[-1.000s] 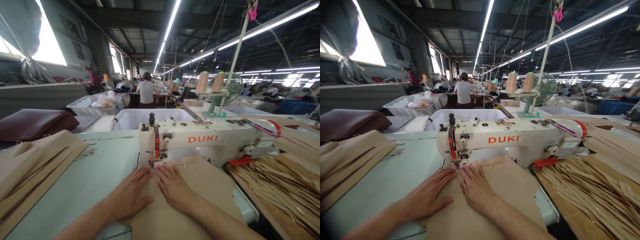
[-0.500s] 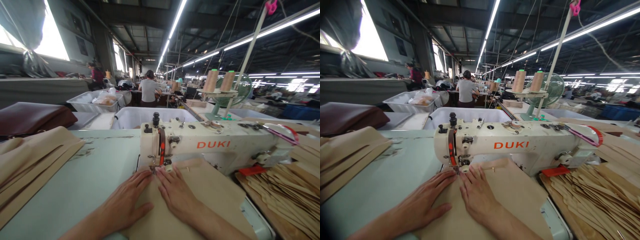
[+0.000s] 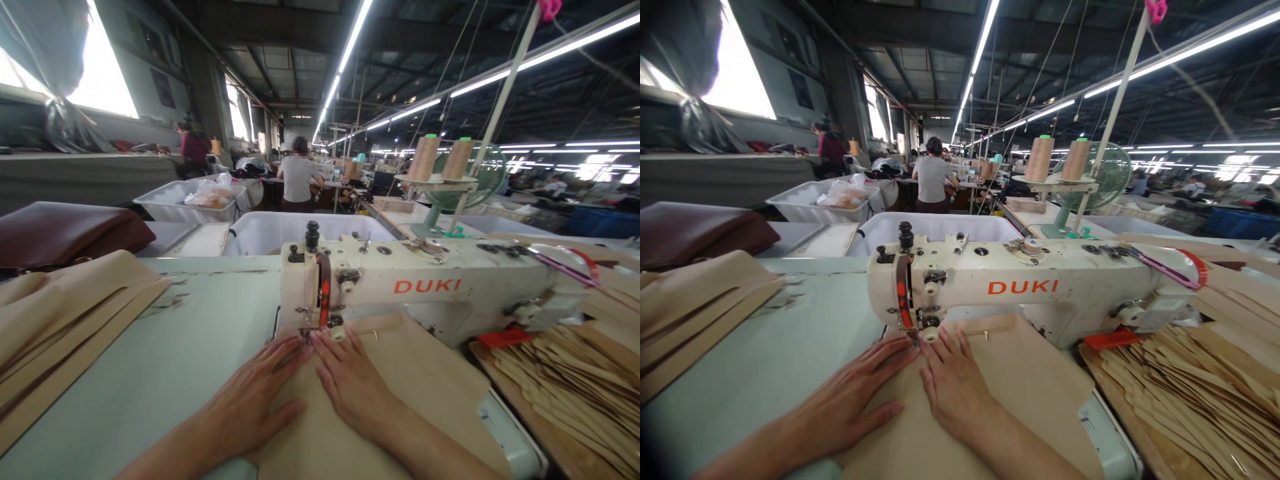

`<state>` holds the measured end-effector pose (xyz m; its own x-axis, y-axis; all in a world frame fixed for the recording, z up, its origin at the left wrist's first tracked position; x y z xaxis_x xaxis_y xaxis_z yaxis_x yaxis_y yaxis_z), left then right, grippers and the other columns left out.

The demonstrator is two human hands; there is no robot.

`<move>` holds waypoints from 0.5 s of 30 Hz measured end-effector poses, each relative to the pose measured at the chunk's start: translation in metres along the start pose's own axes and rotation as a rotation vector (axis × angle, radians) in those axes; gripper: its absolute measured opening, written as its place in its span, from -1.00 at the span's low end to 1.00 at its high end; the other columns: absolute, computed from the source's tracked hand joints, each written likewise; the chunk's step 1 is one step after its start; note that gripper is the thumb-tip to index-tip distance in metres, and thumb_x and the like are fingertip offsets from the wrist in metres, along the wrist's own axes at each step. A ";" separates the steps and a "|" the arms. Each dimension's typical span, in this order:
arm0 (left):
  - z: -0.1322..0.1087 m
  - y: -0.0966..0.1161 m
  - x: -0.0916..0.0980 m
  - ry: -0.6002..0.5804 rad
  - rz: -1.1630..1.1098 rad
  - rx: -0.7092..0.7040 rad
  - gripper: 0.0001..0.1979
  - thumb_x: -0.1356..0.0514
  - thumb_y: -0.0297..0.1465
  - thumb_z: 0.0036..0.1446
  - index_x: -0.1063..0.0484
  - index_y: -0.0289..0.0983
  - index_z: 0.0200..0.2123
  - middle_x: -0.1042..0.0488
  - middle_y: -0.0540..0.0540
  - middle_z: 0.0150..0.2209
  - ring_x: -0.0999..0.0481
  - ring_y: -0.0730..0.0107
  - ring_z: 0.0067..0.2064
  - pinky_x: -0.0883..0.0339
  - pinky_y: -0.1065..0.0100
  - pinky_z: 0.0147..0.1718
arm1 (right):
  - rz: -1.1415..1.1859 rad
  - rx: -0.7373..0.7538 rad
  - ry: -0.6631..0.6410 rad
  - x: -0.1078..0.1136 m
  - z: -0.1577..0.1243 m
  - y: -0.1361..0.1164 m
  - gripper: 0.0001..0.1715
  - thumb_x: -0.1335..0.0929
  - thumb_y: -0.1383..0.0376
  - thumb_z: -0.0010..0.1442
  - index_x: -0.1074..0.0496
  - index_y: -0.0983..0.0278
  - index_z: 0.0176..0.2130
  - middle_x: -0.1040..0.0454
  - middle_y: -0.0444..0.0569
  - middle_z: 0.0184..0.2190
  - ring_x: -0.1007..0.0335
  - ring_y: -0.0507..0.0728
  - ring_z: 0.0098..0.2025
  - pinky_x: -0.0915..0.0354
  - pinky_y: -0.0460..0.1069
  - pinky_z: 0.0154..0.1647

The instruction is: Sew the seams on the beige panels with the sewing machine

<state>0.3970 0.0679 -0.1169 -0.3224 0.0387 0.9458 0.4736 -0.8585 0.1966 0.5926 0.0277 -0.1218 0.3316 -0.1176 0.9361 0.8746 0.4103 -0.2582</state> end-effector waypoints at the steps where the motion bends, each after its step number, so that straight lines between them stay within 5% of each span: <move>1: -0.001 -0.001 -0.002 0.009 0.023 -0.005 -0.33 -0.16 -0.16 0.29 -0.02 -0.07 0.38 -0.09 -0.08 0.38 -0.13 0.06 0.35 -0.15 0.02 0.28 | 0.003 -0.004 0.001 0.001 0.000 -0.001 -0.43 -0.08 0.17 0.47 -0.05 0.22 0.38 -0.17 -0.05 0.34 0.08 0.23 0.40 0.20 0.32 0.43; 15: -0.001 0.005 -0.008 0.203 0.292 -0.089 -0.14 -0.21 0.03 0.17 0.07 -0.10 0.41 -0.17 -0.15 0.34 -0.33 -0.01 0.25 -0.36 0.11 0.14 | -0.046 -0.097 0.108 0.013 -0.005 0.000 -0.43 -0.11 0.15 0.45 -0.11 0.29 0.34 -0.12 0.05 0.35 0.06 0.20 0.40 0.12 0.23 0.42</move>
<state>0.4016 0.0628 -0.1238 -0.3447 -0.3093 0.8863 0.4997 -0.8597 -0.1057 0.5984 0.0218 -0.1103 0.3221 -0.2329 0.9176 0.9180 0.3139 -0.2426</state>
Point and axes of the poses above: each hand's wrist, its own z-axis towards the middle knuckle, its own x-axis out of the back of the hand, y = z × x, the point moved 3 cm from there along z, towards the middle knuckle
